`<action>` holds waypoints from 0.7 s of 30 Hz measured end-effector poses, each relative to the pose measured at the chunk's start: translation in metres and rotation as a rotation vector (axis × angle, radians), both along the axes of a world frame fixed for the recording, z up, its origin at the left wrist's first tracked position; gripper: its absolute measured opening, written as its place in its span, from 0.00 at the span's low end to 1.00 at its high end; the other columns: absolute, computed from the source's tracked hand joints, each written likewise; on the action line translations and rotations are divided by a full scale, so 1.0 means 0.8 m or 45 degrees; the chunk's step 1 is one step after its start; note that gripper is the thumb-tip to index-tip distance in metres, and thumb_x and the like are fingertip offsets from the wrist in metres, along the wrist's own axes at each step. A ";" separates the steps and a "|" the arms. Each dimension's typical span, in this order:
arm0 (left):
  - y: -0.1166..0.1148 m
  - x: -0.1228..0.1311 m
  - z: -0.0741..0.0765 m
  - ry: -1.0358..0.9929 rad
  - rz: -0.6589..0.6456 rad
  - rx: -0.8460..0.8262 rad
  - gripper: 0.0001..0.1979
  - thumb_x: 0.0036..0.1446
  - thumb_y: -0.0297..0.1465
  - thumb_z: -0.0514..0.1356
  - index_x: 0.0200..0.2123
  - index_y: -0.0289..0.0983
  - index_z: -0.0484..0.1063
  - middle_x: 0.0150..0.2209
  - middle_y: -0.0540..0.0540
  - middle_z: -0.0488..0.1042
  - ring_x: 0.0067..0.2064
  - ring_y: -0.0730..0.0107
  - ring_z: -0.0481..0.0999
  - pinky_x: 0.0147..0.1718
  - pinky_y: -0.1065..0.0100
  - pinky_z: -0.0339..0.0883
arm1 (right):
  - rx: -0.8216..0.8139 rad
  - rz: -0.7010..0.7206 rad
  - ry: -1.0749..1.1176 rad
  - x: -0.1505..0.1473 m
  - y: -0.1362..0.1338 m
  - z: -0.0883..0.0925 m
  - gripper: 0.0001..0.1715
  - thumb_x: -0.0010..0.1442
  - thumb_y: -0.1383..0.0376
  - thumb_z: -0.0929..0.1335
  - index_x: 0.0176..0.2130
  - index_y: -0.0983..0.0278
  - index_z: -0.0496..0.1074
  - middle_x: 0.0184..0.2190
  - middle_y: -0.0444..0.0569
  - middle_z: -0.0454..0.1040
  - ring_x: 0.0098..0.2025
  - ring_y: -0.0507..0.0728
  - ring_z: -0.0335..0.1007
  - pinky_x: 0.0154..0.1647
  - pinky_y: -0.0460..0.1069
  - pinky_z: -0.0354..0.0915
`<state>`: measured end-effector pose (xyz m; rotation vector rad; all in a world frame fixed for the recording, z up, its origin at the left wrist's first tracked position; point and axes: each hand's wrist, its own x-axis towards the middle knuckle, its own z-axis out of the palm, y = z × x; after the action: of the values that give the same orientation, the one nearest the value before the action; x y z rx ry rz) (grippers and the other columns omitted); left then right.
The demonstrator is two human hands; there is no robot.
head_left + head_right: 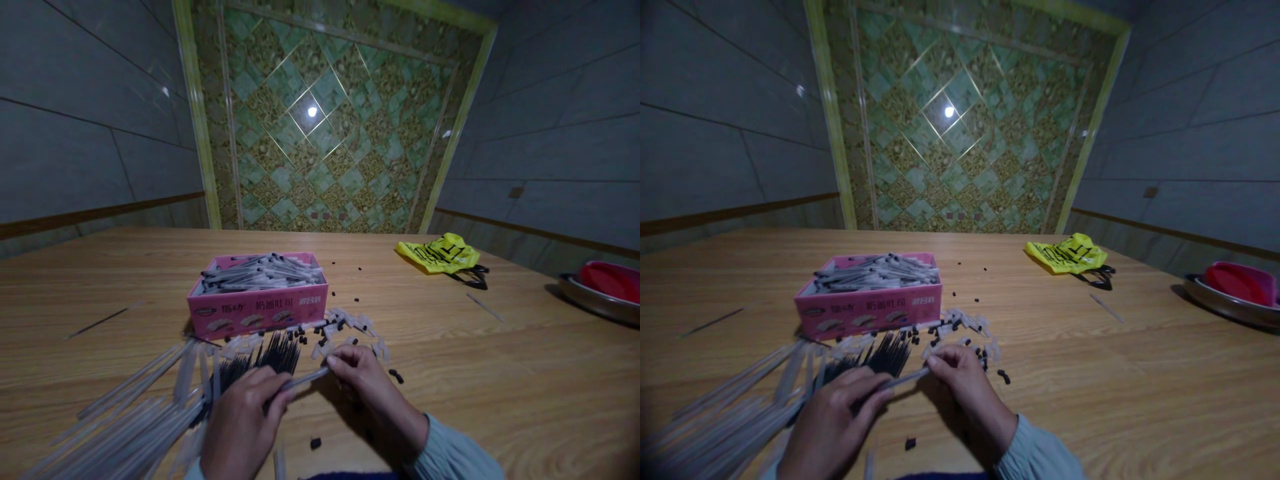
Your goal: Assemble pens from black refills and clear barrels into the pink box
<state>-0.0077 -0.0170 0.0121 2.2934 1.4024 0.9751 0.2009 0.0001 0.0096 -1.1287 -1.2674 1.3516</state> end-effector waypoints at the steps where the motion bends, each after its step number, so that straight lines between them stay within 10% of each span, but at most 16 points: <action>1: 0.002 -0.002 -0.001 0.028 0.035 0.049 0.10 0.57 0.35 0.56 0.36 0.44 0.78 0.33 0.46 0.76 0.37 0.60 0.74 0.37 0.63 0.63 | -0.023 -0.008 0.025 -0.001 -0.001 0.001 0.24 0.45 0.49 0.73 0.26 0.67 0.70 0.14 0.37 0.61 0.13 0.44 0.51 0.13 0.41 0.48; 9: -0.003 -0.001 0.003 -0.038 0.212 0.758 0.18 0.53 0.25 0.60 0.48 0.45 0.72 0.50 0.42 0.69 0.52 0.55 0.65 0.51 0.52 0.58 | 0.122 -0.438 0.295 0.010 0.013 0.020 0.21 0.43 0.57 0.76 0.32 0.68 0.73 0.19 0.43 0.71 0.18 0.48 0.65 0.17 0.43 0.64; 21: -0.005 0.011 -0.006 0.011 0.035 0.768 0.13 0.53 0.22 0.57 0.39 0.41 0.74 0.44 0.42 0.72 0.48 0.58 0.68 0.46 0.55 0.61 | 0.260 -0.555 0.164 -0.011 0.188 0.108 0.12 0.60 0.62 0.68 0.39 0.69 0.70 0.31 0.48 0.73 0.29 0.50 0.70 0.31 0.48 0.70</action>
<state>0.0011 -0.0212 0.0071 2.6847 1.2657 1.5713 0.1925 0.1507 0.0958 -1.0788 -0.9703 0.9317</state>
